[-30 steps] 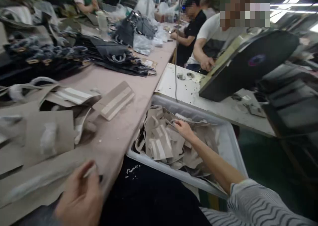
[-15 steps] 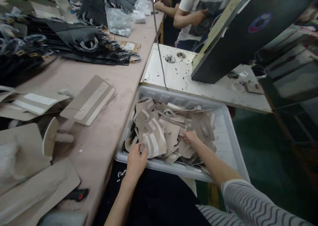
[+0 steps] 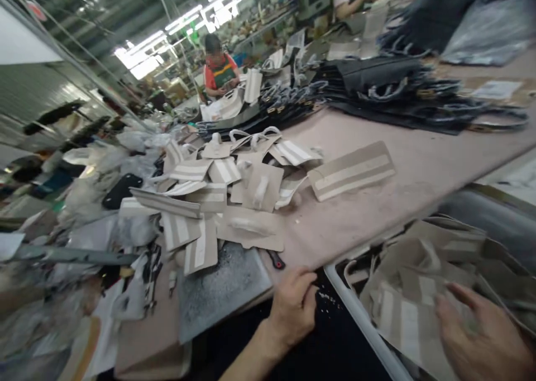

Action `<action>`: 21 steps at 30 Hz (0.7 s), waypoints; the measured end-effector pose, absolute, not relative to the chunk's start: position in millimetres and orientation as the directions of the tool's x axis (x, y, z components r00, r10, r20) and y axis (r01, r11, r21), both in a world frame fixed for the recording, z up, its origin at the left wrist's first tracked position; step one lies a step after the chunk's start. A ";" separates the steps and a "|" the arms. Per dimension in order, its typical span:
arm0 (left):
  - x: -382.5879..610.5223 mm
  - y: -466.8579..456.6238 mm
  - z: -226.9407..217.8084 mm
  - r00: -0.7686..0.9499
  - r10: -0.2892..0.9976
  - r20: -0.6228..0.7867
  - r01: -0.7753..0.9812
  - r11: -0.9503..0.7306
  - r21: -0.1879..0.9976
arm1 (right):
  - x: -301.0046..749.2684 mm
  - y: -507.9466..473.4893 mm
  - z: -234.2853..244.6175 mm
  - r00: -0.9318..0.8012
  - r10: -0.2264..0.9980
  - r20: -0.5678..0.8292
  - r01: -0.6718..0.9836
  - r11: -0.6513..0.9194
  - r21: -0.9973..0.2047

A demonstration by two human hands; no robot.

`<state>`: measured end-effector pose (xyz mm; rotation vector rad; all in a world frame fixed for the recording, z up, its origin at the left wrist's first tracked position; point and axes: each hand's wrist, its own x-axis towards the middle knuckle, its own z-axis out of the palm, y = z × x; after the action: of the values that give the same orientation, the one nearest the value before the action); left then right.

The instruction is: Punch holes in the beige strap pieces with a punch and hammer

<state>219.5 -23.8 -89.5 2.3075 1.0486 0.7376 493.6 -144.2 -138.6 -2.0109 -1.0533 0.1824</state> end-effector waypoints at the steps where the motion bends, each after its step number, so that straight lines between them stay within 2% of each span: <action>1: 199.4 -16.5 -84.9 0.506 0.808 0.301 0.581 -0.578 0.573 | 481.5 -127.4 -133.0 0.613 0.742 0.271 0.660 -0.292 -0.693; 2: 179.4 -8.5 -82.0 0.463 0.821 0.334 0.643 -0.570 0.511 | 467.5 -110.0 -127.0 0.554 0.776 0.301 0.702 -0.241 -0.671; 6: 107.8 25.0 -78.2 0.357 0.841 0.406 0.853 -0.471 0.227 | 396.2 -43.1 -103.1 0.113 0.925 0.362 0.766 0.151 -0.625; 8: 79.8 36.8 -76.2 0.313 0.855 0.414 0.915 -0.388 0.109 | 356.5 -17.1 -93.5 -0.090 0.957 0.275 0.780 0.240 -0.578; 11: 49.2 40.7 -74.9 0.243 0.890 0.386 0.963 -0.270 0.016 | 306.5 9.4 -87.6 -0.269 0.958 0.101 0.819 0.282 -0.499; 13: 36.4 35.1 -77.4 0.198 0.912 0.359 0.977 -0.214 0.003 | 286.1 21.8 -91.4 -0.297 0.955 0.021 0.854 0.275 -0.442; 17: 24.0 23.6 -88.1 0.187 0.936 0.298 0.979 -0.202 0.018 | 272.1 46.5 -111.2 -0.225 0.969 -0.100 0.912 0.173 -0.372; 21: 18.4 31.5 -94.9 0.210 0.936 0.282 0.971 -0.232 0.048 | 274.3 65.8 -121.4 -0.156 0.978 -0.139 0.954 0.113 -0.278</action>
<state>18.4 31.5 -94.9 2.5476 2.0247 0.4169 274.3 65.8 -121.4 -1.9876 -2.2832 0.4660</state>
